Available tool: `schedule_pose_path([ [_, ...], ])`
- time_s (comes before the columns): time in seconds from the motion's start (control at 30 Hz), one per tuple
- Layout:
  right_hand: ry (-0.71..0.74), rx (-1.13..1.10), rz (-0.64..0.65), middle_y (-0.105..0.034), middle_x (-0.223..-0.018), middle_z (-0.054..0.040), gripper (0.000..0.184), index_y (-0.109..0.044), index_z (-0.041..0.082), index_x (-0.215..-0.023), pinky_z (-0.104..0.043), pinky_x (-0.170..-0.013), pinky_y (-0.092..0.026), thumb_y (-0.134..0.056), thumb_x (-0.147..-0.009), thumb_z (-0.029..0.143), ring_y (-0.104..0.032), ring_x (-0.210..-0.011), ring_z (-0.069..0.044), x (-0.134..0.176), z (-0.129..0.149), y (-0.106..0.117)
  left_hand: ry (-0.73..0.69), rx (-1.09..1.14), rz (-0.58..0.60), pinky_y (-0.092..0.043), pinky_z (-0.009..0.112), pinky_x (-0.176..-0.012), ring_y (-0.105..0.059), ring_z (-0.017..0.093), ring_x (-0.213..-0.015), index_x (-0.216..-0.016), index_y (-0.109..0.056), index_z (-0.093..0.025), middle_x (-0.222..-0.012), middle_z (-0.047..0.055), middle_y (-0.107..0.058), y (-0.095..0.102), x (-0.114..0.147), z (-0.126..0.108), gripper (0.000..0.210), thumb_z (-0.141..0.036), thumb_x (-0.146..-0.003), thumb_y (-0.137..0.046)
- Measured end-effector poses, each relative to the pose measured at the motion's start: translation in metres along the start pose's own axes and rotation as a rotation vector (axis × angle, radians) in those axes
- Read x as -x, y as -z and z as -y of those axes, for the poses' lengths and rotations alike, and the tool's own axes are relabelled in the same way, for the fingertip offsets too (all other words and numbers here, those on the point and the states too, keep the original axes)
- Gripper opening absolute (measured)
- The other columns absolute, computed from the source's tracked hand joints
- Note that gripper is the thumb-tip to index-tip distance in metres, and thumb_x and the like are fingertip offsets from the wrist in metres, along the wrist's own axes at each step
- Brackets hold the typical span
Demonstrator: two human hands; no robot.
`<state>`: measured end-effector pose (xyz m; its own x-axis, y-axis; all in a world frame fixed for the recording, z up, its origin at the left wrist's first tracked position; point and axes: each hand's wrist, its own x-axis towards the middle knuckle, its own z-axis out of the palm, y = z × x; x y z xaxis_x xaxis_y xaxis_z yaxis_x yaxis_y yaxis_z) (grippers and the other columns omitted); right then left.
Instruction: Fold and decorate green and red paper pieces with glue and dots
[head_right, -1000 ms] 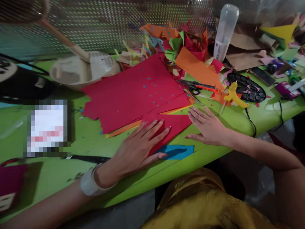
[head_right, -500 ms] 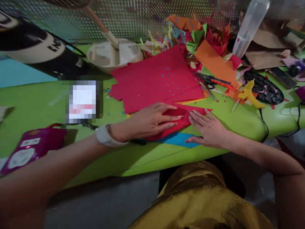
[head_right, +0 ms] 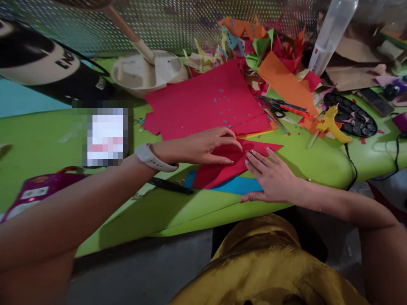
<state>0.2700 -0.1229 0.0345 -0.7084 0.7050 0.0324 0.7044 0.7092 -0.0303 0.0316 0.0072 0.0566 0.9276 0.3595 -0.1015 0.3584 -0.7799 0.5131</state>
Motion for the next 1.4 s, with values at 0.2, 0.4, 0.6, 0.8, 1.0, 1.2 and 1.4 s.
schedule_pose_path([
  [0.2, 0.033, -0.032, -0.051, -0.044, -0.149, -0.0259, 0.095, -0.050, 0.001, -0.140, -0.054, -0.116, -0.031, -0.035, -0.087, 0.079, -0.039, -0.142, -0.036, -0.004, 0.014, -0.004, 0.013, 0.016, 0.080, -0.039, 0.039, -0.100, -0.051, 0.026, -0.110, -0.121, -0.058, -0.021, -0.122, 0.011, -0.054, 0.007, -0.006, 0.001, 0.043, -0.049, -0.088, -0.057],
  [0.4, 0.049, -0.106, -0.011, -0.039, -0.153, -0.0244, 0.096, -0.051, 0.008, -0.141, -0.053, -0.113, -0.034, -0.037, -0.082, 0.083, -0.039, -0.141, -0.035, -0.015, 0.037, -0.002, 0.004, -0.023, 0.079, -0.042, 0.037, -0.097, -0.054, 0.024, -0.108, -0.119, -0.059, -0.022, -0.118, 0.010, -0.054, 0.009, -0.006, 0.001, 0.038, -0.046, -0.089, -0.054],
  [0.6, 0.075, -0.143, -0.002, -0.038, -0.153, -0.0254, 0.092, -0.054, 0.004, -0.137, -0.049, -0.115, -0.032, -0.043, -0.084, 0.079, -0.035, -0.144, -0.035, -0.026, 0.057, 0.001, -0.018, -0.022, 0.057, -0.042, 0.036, -0.096, -0.055, 0.024, -0.108, -0.117, -0.060, -0.023, -0.116, 0.009, -0.057, 0.009, -0.005, 0.001, 0.037, -0.049, -0.090, -0.054],
  [0.8, 0.097, -0.165, 0.045, -0.041, -0.154, -0.0159, 0.088, -0.043, 0.009, -0.147, -0.049, -0.121, -0.023, -0.033, -0.090, 0.076, -0.037, -0.144, -0.028, -0.019, 0.049, -0.007, 0.018, -0.044, 0.074, -0.043, 0.036, -0.094, -0.056, 0.024, -0.105, -0.116, -0.059, -0.022, -0.112, 0.008, -0.057, 0.009, -0.005, -0.002, 0.041, -0.053, -0.090, -0.053],
  [1.0, -0.058, -0.141, 0.048, -0.036, -0.155, -0.0182, 0.090, -0.039, 0.005, -0.148, -0.048, -0.122, -0.023, -0.031, -0.092, 0.074, -0.033, -0.147, -0.027, 0.012, 0.005, -0.003, 0.051, -0.020, 0.096, -0.042, 0.037, -0.097, -0.055, 0.023, -0.108, -0.118, -0.059, -0.022, -0.116, 0.009, -0.055, 0.009, -0.005, -0.004, 0.042, -0.053, -0.090, -0.053],
  [1.2, -0.230, -0.038, -0.015, -0.038, -0.155, -0.0162, 0.077, -0.035, 0.011, -0.151, -0.056, -0.120, -0.023, -0.029, -0.097, 0.066, -0.036, -0.145, -0.028, 0.038, -0.036, 0.002, 0.079, -0.025, 0.099, -0.042, 0.036, -0.094, -0.055, 0.024, -0.107, -0.117, -0.059, -0.022, -0.121, 0.010, -0.053, 0.013, -0.005, -0.013, 0.043, -0.054, -0.090, -0.052],
  [1.4, -0.211, -0.009, -0.048, -0.040, -0.154, -0.0175, 0.075, -0.031, 0.013, -0.154, -0.059, -0.118, -0.028, -0.035, -0.097, 0.062, -0.039, -0.143, -0.031, 0.042, -0.039, -0.003, 0.228, -0.192, -0.107, -0.042, 0.040, -0.090, -0.055, 0.027, -0.101, -0.105, -0.062, -0.019, -0.111, 0.011, -0.055, -0.010, -0.010, -0.028, 0.059, -0.072, -0.081, -0.055],
])
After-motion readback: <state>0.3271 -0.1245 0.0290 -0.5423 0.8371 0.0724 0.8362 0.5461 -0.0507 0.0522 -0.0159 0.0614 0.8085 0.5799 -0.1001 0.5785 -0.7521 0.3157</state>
